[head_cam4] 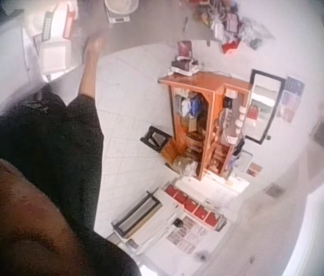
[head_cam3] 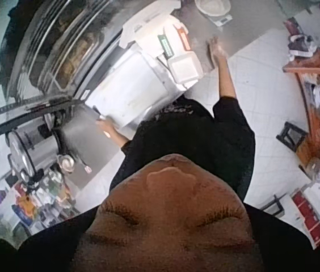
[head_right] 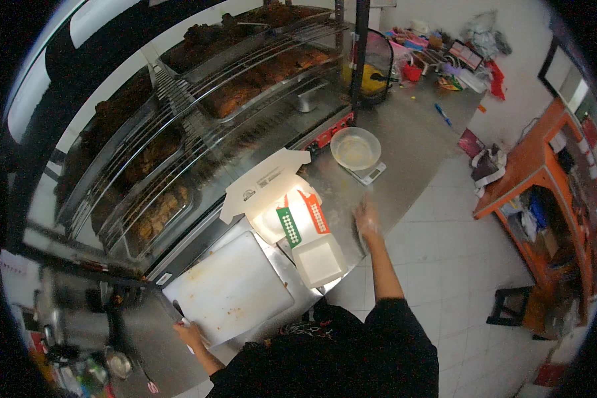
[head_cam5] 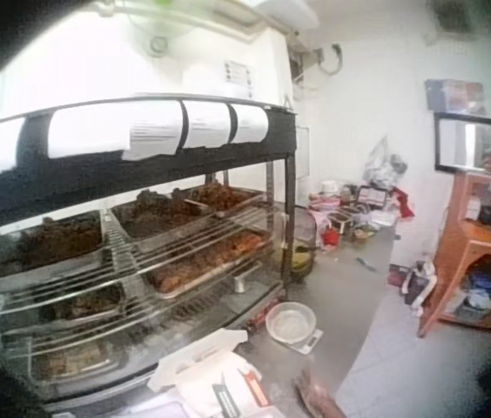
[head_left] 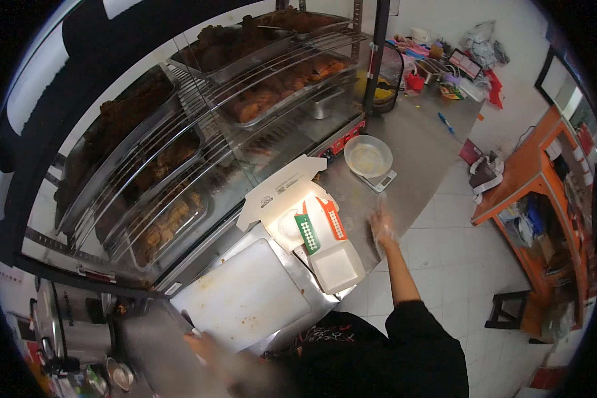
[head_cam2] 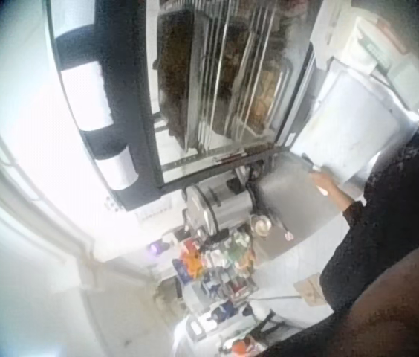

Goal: The person assembles a takeout order by placing fried chicken, rice, and a side into a branded box. They then add a receipt and close the box.

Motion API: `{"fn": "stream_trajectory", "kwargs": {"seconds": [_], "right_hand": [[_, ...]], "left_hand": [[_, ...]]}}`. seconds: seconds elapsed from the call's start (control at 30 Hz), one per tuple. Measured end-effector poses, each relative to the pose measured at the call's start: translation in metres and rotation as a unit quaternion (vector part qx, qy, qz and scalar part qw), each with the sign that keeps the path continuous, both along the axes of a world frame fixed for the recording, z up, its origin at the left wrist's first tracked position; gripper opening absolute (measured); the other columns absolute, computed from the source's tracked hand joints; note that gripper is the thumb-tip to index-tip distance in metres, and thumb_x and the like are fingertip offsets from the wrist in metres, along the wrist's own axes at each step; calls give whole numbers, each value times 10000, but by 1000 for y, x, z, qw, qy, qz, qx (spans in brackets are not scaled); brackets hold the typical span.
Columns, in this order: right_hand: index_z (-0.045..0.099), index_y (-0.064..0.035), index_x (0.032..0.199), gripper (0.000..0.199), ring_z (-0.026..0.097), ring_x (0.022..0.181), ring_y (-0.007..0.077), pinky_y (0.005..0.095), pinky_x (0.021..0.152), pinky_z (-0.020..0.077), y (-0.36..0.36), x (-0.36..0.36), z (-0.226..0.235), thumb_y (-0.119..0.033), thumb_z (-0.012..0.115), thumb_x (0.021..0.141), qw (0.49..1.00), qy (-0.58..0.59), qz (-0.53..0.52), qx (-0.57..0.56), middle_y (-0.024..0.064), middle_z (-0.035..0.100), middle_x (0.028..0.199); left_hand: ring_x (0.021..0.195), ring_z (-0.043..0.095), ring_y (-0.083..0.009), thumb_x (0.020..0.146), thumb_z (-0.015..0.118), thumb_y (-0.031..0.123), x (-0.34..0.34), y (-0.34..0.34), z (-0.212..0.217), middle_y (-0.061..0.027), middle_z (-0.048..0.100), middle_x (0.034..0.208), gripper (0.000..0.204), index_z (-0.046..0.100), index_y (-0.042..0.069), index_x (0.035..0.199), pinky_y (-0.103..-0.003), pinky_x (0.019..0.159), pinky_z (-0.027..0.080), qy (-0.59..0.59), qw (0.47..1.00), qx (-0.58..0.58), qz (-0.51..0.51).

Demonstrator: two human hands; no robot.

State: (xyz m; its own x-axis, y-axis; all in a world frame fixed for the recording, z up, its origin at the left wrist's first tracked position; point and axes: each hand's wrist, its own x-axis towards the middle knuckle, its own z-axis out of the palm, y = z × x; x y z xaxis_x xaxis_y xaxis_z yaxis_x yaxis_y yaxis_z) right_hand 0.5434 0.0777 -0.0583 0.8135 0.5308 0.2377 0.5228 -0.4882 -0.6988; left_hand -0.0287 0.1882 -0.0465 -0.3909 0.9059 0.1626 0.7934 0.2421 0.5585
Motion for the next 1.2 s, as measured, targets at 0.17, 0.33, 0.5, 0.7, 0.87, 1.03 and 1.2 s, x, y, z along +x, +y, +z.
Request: {"fn": "stream_trajectory", "kwargs": {"seconds": [0.17, 0.33, 0.5, 0.7, 0.87, 1.03, 1.2], "right_hand": [[460, -29, 1097, 355, 521, 922, 343, 421, 781, 413, 42, 23, 23, -190, 501, 783, 975, -50, 26, -214, 186, 547, 978], [496, -19, 1070, 346, 519, 934, 354, 410, 794, 417, 34, 38, 45, -170, 507, 758, 964, 18, 4, -265, 208, 547, 985], [385, -21, 1211, 448, 442, 1057, 358, 402, 896, 348, 18, 84, 9, -249, 434, 828, 960, 10, 99, -263, 212, 486, 1126], [454, -17, 1167, 385, 487, 1041, 264, 333, 867, 383, 34, 46, 45, -170, 415, 815, 980, 57, 189, -10, 177, 519, 1109], [527, -24, 1062, 301, 537, 915, 201, 309, 804, 425, 82, -129, 148, -145, 401, 818, 842, 6, 530, -102, 100, 560, 1038], [482, -77, 1123, 370, 406, 1097, 270, 369, 936, 308, 133, -296, 141, -240, 522, 793, 667, -60, 740, -63, 129, 464, 1155], [353, -52, 1246, 612, 320, 1160, 365, 453, 986, 223, 220, -379, 148, -432, 493, 787, 764, -170, 619, 63, 207, 326, 1263]], "left_hand": [[929, 515, -364, 633, 636, 78, -21, -9, 9, -226, 518, 987, 400, 435, 23, 974, -378, 793, 396, 14, 995, -84, 56], [1013, 468, -301, 734, 628, 152, -6, 45, 62, -172, 491, 1069, 456, 439, -23, 1111, -370, 871, 365, -45, 986, 154, -36], [1033, 395, -266, 761, 585, 161, 46, 108, 200, -160, 373, 1133, 503, 365, -3, 1182, -352, 895, 313, -132, 905, 400, -66], [1069, 304, -350, 721, 565, 114, 70, 151, 214, -220, 293, 1148, 588, 276, -57, 1204, -414, 916, 239, -58, 885, 462, 19], [1105, 268, -351, 673, 596, 101, 92, 136, 220, -215, 269, 1176, 695, 229, -42, 1246, -434, 951, 185, -57, 895, 442, -21], [1161, 268, -376, 694, 585, 185, 144, 111, 225, -250, 255, 1253, 782, 149, 24, 1322, -440, 963, 218, -116, 894, 327, -283], [1114, 389, -330, 767, 544, 165, 113, 62, 226, -173, 399, 1219, 580, 304, 59, 1284, -402, 933, 282, -86, 846, 250, -463]]}}
